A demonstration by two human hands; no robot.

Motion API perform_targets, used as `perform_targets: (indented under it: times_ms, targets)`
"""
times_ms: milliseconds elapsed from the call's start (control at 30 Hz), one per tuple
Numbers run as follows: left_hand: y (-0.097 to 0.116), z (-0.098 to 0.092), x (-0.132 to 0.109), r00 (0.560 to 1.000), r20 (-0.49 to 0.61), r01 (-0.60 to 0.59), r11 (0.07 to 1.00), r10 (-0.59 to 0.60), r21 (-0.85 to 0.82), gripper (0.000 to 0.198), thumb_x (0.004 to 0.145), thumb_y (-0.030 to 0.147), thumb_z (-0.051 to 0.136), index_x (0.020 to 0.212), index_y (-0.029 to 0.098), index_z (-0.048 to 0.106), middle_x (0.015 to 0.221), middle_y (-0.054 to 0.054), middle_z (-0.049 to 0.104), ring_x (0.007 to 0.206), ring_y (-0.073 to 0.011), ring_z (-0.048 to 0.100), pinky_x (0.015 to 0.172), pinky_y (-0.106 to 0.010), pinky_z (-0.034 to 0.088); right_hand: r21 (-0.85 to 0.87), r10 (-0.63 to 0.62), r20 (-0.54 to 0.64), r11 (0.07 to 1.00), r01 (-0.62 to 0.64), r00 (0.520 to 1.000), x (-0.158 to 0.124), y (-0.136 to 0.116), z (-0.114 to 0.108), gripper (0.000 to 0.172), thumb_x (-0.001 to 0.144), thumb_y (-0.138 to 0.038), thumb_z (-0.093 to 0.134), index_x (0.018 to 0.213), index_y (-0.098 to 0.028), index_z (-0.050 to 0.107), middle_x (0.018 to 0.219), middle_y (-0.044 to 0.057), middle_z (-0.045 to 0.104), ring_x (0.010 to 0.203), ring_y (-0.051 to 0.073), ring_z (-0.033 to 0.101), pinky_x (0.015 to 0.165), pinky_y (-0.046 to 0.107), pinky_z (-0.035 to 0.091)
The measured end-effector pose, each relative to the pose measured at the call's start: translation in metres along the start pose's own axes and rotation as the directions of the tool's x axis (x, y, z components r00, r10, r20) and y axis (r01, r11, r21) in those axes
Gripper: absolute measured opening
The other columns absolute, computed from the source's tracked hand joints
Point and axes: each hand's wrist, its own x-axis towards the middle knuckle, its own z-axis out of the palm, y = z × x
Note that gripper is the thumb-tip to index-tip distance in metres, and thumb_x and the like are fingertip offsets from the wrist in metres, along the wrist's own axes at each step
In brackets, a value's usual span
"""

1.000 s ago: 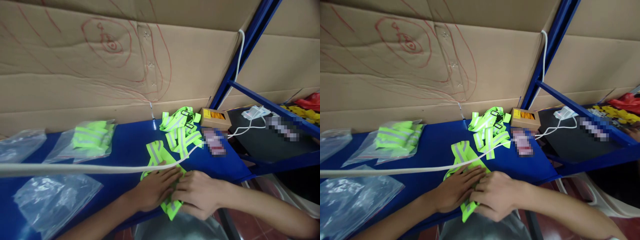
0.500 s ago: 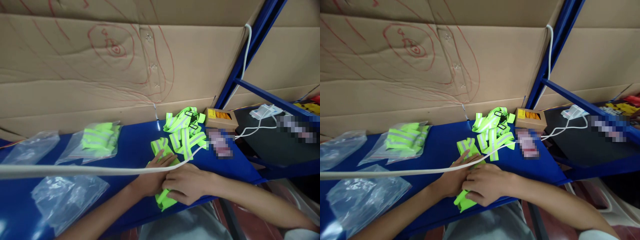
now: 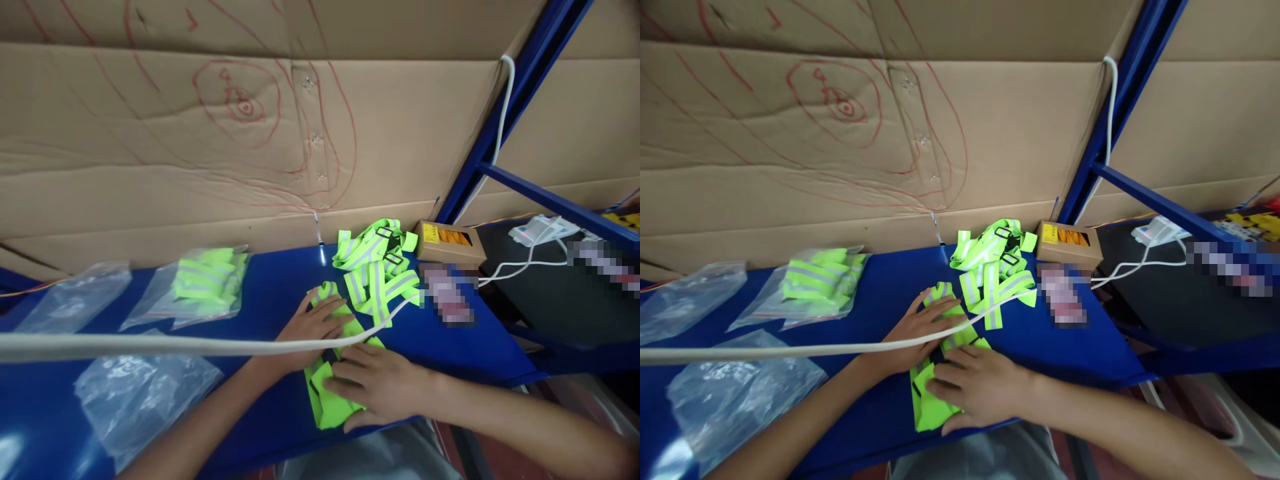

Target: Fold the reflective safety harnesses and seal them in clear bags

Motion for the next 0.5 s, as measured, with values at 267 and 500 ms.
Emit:
perform_targets:
  times_ms: [267,500]
  targets:
    - [0.007,0.006,-0.005,0.999,-0.036,-0.036,0.996,0.033,-0.077,0.049,0.103,0.023,0.044,0.152,0.032,0.045,0.157,-0.008,0.047,0.149,-0.0246,0.04,0.129,-0.054,0.013,-0.009,0.14,0.09,0.99,-0.14,0.986,0.02,-0.008,-0.02,0.038,0.105,-0.044,0.048,0.092,-0.017,0.07,0.079,0.004,0.073,0.075,0.019,0.067,0.072,0.032,0.047]
    - [0.007,0.002,-0.004,0.997,0.043,-0.06,0.99,0.065,-0.126,0.057,0.095,0.03,0.058,0.151,0.032,0.047,0.156,-0.009,0.049,0.148,-0.0269,0.041,0.13,-0.055,0.013,0.12,0.156,0.249,0.974,-0.19,0.956,0.061,0.023,-0.056,0.037,0.105,-0.04,0.051,0.099,-0.017,0.079,0.083,0.004,0.077,0.075,0.017,0.068,0.065,0.027,0.043]
